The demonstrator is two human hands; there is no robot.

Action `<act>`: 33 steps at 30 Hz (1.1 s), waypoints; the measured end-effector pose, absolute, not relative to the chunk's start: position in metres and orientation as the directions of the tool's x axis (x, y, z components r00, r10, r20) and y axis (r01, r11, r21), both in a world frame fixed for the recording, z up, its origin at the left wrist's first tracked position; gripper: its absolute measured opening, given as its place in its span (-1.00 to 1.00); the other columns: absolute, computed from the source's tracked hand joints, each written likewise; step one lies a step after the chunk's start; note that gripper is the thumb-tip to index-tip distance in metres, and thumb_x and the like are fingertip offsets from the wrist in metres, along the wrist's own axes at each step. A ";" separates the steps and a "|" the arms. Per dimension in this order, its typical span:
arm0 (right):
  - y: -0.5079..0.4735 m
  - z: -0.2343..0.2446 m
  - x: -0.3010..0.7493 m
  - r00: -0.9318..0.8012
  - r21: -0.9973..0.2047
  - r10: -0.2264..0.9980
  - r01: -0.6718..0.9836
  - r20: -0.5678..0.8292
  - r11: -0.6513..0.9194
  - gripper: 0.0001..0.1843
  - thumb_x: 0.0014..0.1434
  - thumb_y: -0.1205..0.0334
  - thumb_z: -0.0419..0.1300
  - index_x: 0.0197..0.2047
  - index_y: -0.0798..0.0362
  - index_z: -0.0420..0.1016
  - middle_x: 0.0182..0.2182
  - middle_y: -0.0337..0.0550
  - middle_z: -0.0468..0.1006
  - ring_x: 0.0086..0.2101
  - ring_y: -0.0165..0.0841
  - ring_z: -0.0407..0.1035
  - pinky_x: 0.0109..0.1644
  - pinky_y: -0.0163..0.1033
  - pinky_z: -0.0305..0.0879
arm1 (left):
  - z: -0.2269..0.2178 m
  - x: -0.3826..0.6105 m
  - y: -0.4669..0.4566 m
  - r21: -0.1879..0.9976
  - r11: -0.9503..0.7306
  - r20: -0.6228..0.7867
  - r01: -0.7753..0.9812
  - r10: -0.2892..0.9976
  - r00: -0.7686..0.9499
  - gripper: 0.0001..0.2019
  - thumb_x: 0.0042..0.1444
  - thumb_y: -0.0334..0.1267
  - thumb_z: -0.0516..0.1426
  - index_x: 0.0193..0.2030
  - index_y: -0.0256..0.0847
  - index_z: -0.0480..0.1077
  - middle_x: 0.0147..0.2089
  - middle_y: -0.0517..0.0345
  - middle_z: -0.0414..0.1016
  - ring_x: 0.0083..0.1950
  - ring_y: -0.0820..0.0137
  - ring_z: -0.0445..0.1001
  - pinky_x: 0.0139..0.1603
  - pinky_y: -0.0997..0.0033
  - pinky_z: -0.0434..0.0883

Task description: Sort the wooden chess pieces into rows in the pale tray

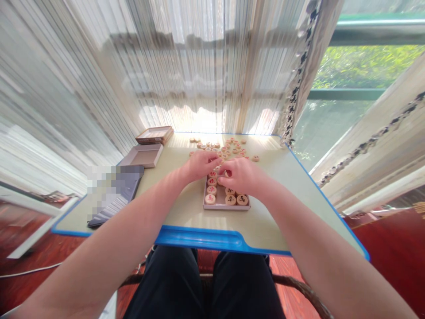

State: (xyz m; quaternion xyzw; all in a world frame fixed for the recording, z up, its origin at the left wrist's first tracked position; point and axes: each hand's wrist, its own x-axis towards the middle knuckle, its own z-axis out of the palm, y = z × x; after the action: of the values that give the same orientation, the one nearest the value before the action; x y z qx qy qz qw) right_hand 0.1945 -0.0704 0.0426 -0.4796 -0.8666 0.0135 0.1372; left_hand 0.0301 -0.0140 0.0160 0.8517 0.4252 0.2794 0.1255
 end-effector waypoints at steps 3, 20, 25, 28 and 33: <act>-0.071 0.037 0.186 -0.493 -0.013 0.833 0.859 0.249 0.512 -0.78 0.05 0.18 0.10 -0.40 0.00 0.58 -0.48 -0.16 0.54 -0.32 -0.29 0.34 -0.32 -0.28 0.15 | 0.017 0.029 -0.014 0.429 -0.609 0.368 0.667 0.792 0.487 -0.68 0.09 -0.17 -0.05 -0.59 -0.26 0.31 -0.59 0.22 0.27 -0.49 0.48 0.20 -0.45 0.45 0.12; -0.069 0.033 0.180 -0.400 -0.106 0.906 0.904 0.137 0.415 -0.78 -0.04 0.29 0.08 -0.41 -0.04 0.56 -0.48 -0.19 0.52 -0.37 -0.34 0.32 -0.33 -0.32 0.13 | 0.018 0.033 -0.014 0.442 -0.609 0.369 0.659 0.793 0.485 -0.71 0.06 -0.23 -0.04 -0.62 -0.26 0.30 -0.59 0.21 0.30 -0.49 0.48 0.21 -0.45 0.45 0.11; -0.070 0.034 0.180 -0.365 -0.092 0.917 0.920 0.160 0.382 -0.79 -0.05 0.24 0.09 -0.42 -0.04 0.58 -0.50 -0.18 0.52 -0.37 -0.33 0.32 -0.39 -0.31 0.09 | 0.023 0.032 -0.014 0.505 -0.524 0.357 0.686 0.850 0.387 -0.70 0.06 -0.21 -0.04 -0.61 -0.26 0.33 -0.61 0.21 0.29 -0.51 0.48 0.22 -0.49 0.45 0.09; -0.071 0.034 0.180 -0.348 -0.080 0.922 0.928 0.170 0.365 -0.78 -0.05 0.24 0.09 -0.41 -0.07 0.58 -0.50 -0.19 0.52 -0.35 -0.32 0.31 -0.42 -0.31 0.06 | 0.024 0.032 -0.015 0.540 -0.520 0.363 0.662 0.853 0.375 -0.69 0.08 -0.20 -0.04 -0.58 -0.26 0.36 -0.59 0.20 0.33 -0.49 0.47 0.26 -0.47 0.46 0.12; -0.070 0.034 0.179 -0.369 -0.063 0.911 0.920 0.184 0.386 -0.79 -0.05 0.25 0.09 -0.40 -0.09 0.57 -0.49 -0.22 0.53 -0.35 -0.32 0.32 -0.40 -0.30 0.07 | 0.024 0.034 -0.017 0.520 -0.530 0.378 0.670 0.846 0.376 -0.68 0.09 -0.18 -0.04 -0.56 -0.27 0.39 -0.58 0.19 0.36 -0.47 0.46 0.28 -0.46 0.45 0.14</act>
State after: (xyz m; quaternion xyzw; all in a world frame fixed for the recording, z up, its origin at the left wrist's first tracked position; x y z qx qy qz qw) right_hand 0.1791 -0.0701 0.0339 -0.5536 -0.8270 -0.0252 0.0945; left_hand 0.0336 -0.0169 0.0244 0.8175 0.4637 0.3111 0.1413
